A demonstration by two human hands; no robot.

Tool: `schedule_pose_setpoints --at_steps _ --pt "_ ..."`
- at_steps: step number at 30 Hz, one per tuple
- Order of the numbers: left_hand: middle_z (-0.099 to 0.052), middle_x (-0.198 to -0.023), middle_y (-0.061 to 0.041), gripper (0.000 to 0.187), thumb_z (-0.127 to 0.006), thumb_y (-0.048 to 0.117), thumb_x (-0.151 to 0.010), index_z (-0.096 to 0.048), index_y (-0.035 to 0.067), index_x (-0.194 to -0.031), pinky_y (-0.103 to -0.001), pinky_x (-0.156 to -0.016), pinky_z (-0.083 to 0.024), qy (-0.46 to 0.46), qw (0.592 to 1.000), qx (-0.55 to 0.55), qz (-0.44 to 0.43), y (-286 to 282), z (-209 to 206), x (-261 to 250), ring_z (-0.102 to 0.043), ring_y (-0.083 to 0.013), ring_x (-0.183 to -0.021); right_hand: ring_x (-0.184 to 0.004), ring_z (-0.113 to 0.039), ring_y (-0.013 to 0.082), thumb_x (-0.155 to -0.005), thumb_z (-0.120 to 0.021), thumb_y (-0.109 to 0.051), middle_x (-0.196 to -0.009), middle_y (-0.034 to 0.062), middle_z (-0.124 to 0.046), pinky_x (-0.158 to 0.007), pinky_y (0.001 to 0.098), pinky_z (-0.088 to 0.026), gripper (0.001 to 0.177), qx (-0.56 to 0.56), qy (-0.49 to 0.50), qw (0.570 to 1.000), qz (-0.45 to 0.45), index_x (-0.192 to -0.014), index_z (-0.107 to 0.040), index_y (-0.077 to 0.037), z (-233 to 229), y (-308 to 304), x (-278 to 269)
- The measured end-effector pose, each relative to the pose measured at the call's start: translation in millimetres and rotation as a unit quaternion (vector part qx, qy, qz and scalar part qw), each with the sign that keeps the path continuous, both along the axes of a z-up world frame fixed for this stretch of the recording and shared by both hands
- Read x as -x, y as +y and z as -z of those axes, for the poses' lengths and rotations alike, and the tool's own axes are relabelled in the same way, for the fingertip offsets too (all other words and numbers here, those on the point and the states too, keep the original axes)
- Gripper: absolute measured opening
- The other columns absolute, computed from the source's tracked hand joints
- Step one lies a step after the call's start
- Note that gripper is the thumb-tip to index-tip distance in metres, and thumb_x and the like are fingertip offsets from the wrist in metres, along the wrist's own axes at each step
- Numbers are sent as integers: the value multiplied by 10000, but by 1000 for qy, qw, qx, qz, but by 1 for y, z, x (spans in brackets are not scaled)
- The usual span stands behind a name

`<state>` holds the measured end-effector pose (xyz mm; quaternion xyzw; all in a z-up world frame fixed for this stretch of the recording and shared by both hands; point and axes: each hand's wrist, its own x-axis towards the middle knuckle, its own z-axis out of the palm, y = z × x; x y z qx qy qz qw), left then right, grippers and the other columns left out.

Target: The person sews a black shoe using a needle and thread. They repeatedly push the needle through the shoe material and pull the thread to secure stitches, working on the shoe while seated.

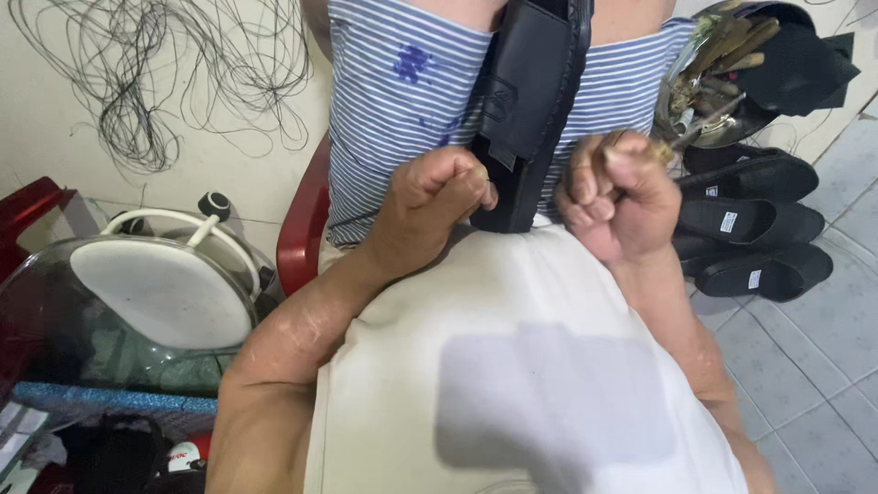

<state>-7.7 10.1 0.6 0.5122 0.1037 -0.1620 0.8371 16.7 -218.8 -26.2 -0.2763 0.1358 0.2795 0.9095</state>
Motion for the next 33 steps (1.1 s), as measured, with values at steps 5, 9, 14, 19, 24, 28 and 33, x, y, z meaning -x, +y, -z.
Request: schedule_pose_setpoints --at_steps 5,9,14,19,24,28,33 --pt "-656 -807 -104 182 -588 150 -1023 -722 145 -1145 -341 -635 -543 -167 963 -210 25 -19 -6 -11 -669 -295 -705 -408 -473 156 -885 -619 -72 -599 206 -498 -340 244 -402 261 300 -143 943 -39 -675 -475 -13 -41 10 3" --pt "-523 -748 -87 146 -667 72 -907 -723 165 -1005 -443 -601 -474 -310 880 -354 57 -11 4 -9 -582 -315 -661 -457 -515 167 -900 -704 -19 -563 168 -525 -396 286 -387 234 458 -289 835 -93 -752 -551 78 -69 4 -4" --pt "-595 -994 -76 138 -567 52 -1006 -629 31 -884 -297 -751 -666 58 979 -179 -73 89 -25 3 -683 -204 -869 -800 -594 246 -1102 -441 -76 -869 149 -646 -805 403 -490 352 636 -429 627 -136 -1357 -596 110 -87 -26 15" --pt "-554 -1163 -190 238 -819 88 -989 -632 -44 -924 -472 -960 -505 -64 714 -697 6 130 -13 26 -553 -333 -1108 -923 -719 380 -975 -720 103 -1056 302 -706 -861 403 -592 196 624 -500 582 -148 -1165 -688 140 -77 -16 16" --pt "-549 -1138 -315 284 -771 97 -975 -635 -136 -1063 -576 -988 -476 -276 751 -600 0 60 -39 2 -534 -454 -1104 -944 -727 332 -980 -747 147 -1054 268 -710 -844 358 -591 208 633 -498 571 -158 -1175 -713 82 -73 -9 20" --pt "-591 -1116 -243 488 -788 265 -864 -618 -112 -1124 -521 -984 -496 -318 851 -411 70 14 -19 -10 -562 -404 -1082 -932 -728 359 -957 -763 187 -1038 290 -702 -846 382 -610 210 640 -497 564 -158 -1140 -714 98 -78 -8 19" --pt "-558 -1071 -178 582 -1000 147 -707 -611 -60 -1088 -440 -877 -523 -296 878 -365 89 0 -1 -15 -547 -345 -1024 -936 -741 370 -956 -788 179 -1021 288 -705 -817 367 -605 211 651 -512 534 -170 -1142 -728 100 -83 -8 15"
